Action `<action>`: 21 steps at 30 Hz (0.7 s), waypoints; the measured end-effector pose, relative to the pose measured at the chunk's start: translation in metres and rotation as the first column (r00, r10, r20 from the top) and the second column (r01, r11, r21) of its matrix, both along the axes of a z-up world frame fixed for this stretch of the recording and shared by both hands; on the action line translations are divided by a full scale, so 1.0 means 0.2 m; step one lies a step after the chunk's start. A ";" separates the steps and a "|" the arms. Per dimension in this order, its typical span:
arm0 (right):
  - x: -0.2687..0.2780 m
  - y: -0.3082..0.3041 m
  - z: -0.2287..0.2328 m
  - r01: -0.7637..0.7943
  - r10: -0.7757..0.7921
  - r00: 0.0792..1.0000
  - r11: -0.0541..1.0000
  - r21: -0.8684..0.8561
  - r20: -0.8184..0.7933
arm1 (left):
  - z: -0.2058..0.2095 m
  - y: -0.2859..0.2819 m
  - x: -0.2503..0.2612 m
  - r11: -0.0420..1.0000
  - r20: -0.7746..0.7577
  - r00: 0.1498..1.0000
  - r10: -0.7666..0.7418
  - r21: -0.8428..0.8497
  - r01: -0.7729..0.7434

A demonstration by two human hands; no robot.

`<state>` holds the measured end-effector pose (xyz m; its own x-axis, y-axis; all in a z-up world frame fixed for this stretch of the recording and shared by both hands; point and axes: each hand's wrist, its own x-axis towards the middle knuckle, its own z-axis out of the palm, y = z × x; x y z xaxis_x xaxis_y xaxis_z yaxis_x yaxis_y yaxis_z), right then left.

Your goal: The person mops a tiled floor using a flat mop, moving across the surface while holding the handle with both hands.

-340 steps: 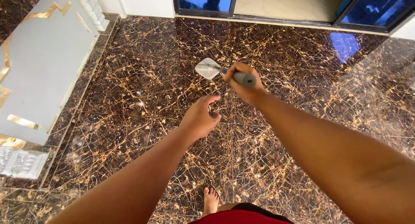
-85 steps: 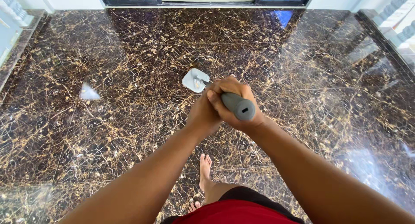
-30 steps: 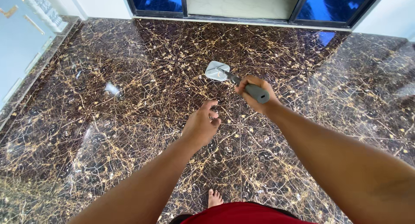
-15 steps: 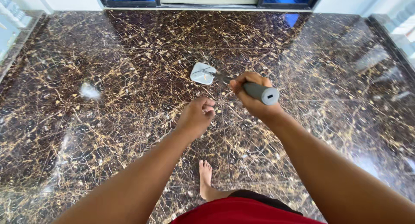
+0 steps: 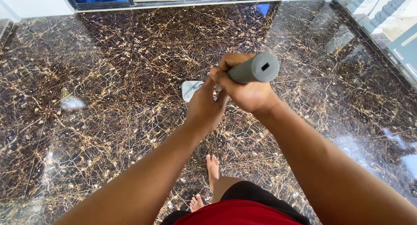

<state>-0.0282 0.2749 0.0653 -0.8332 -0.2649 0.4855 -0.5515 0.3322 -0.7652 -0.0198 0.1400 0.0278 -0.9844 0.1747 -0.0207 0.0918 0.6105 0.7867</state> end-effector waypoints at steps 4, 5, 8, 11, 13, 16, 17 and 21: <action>-0.05 -0.04 -0.06 0.016 -0.013 0.997 0.999 0.039 -0.075 | -0.08 -0.04 -0.06 0.999 0.031 0.999 -0.040 0.004 0.040; -0.04 -0.05 -0.11 0.037 -0.030 0.996 0.996 0.077 -0.084 | -0.12 -0.05 -0.07 0.998 0.001 0.998 -0.061 0.009 0.061; -0.05 -0.06 -0.19 -0.049 0.054 0.993 0.998 0.045 -0.104 | -0.25 -0.09 -0.08 0.996 -0.062 0.994 -0.093 0.010 0.094; -0.11 -0.06 -0.24 -0.042 0.043 0.999 0.998 0.038 -0.027 | -0.25 -0.11 -0.11 0.997 0.011 0.998 -0.060 -0.047 0.060; -0.18 -0.06 -0.27 -0.036 0.036 0.999 0.999 0.026 0.005 | -0.23 -0.11 -0.15 0.990 0.208 0.978 0.019 -0.140 0.011; -0.34 -0.06 -0.31 -0.049 0.048 0.997 0.999 -0.012 -0.055 | -0.26 -0.13 -0.20 0.993 0.092 0.996 0.007 -0.118 0.004; -0.40 -0.05 -0.33 -0.035 0.035 0.996 0.999 0.009 -0.079 | -0.28 -0.13 -0.23 0.990 0.081 0.997 -0.007 -0.141 0.018; -0.60 -0.04 -0.42 -0.042 0.045 0.996 0.998 0.045 -0.071 | -0.32 -0.13 -0.36 0.975 0.073 0.997 -0.022 -0.218 0.038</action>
